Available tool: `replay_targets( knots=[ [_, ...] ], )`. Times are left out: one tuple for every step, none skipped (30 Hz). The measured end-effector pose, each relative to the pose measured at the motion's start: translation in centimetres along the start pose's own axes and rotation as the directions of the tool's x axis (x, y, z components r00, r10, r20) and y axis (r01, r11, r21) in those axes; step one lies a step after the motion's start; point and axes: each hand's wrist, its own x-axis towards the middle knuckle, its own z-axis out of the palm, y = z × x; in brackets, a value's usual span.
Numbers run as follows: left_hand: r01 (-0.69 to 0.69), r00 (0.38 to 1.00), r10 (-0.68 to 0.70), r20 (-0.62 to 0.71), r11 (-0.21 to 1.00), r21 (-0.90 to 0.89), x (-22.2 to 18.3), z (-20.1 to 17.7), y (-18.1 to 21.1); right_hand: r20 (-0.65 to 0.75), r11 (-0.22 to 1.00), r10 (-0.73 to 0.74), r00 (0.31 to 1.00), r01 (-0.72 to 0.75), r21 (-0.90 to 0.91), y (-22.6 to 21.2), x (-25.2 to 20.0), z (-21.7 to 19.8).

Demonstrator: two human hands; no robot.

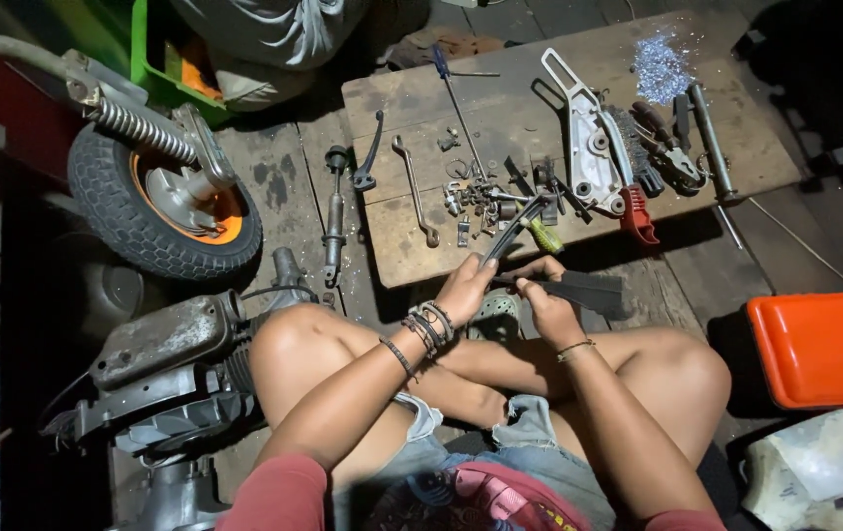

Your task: The person sits on the floor and uses a metal file to smooth the edges of a small metal part. They repeatedly file different edges and occasionally inspect the part by turning it over in their hands.

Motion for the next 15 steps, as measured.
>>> replay_targets(
  knots=[
    [0.000,1.000,0.000,-0.001,1.000,-0.001,0.2,0.1,-0.4,0.001,1.000,-0.001,1.000,0.001,0.000,-0.1,0.0,-0.1],
    [-0.002,1.000,0.001,-0.004,1.000,-0.006,0.4,0.1,-0.9,-0.015,1.000,0.005,1.000,-0.005,0.014,-0.2,0.1,-0.2],
    [-0.003,1.000,0.003,-0.007,1.000,-0.011,0.6,0.1,-1.3,-0.030,1.000,0.011,0.999,-0.010,0.028,-0.4,0.1,-0.3],
    [-0.005,1.000,0.004,-0.009,1.000,-0.013,0.5,0.2,-1.2,-0.028,1.000,0.009,1.000,-0.008,0.026,0.0,0.4,-0.7],
    [0.008,1.000,-0.008,0.001,1.000,-0.015,0.2,0.2,-1.1,-0.053,1.000,0.004,0.999,-0.003,0.014,0.4,0.7,-1.2],
    [0.019,1.000,-0.018,0.012,1.000,-0.016,0.1,0.1,-0.8,-0.079,1.000,-0.004,0.997,0.004,0.003,0.7,1.0,-1.6],
    [0.015,1.000,-0.015,0.010,1.000,-0.017,0.3,0.2,-1.3,-0.079,1.000,-0.008,0.997,0.009,0.002,0.9,0.9,-1.5],
    [0.019,1.000,-0.019,-0.001,0.999,-0.037,0.7,0.4,-1.6,-0.070,0.997,-0.004,0.998,-0.001,-0.077,1.0,0.8,-1.4],
    [0.023,1.000,-0.023,-0.011,0.998,-0.058,1.1,0.6,-1.9,-0.062,0.988,0.001,0.998,-0.010,-0.155,1.1,0.7,-1.4],
    [0.020,1.000,-0.021,-0.008,0.998,-0.056,0.8,0.5,-1.4,-0.067,0.988,-0.001,0.998,-0.010,-0.155,0.6,0.2,-0.8],
    [0.036,0.999,-0.040,-0.034,0.995,-0.090,0.5,0.4,-1.0,-0.033,0.979,-0.015,0.999,0.008,-0.204,0.1,-0.3,-0.3],
    [0.055,0.996,-0.062,-0.058,0.991,-0.122,0.2,0.4,-0.6,-0.001,0.968,-0.024,1.000,0.023,-0.250,-0.3,-1.0,0.2],
    [0.055,0.997,-0.062,-0.052,0.991,-0.119,-0.1,-0.2,0.3,-0.007,0.968,-0.022,1.000,0.020,-0.249,-1.4,-1.5,0.7],
    [0.037,0.995,-0.047,-0.084,0.993,-0.115,-0.3,-0.8,1.1,0.051,0.973,-0.037,0.998,0.047,-0.227,-2.5,-2.0,1.3],
    [0.019,0.993,-0.032,-0.117,0.994,-0.110,-0.6,-1.5,2.0,0.108,0.976,-0.053,0.993,0.074,-0.203,-3.6,-2.4,1.8]
  ],
)
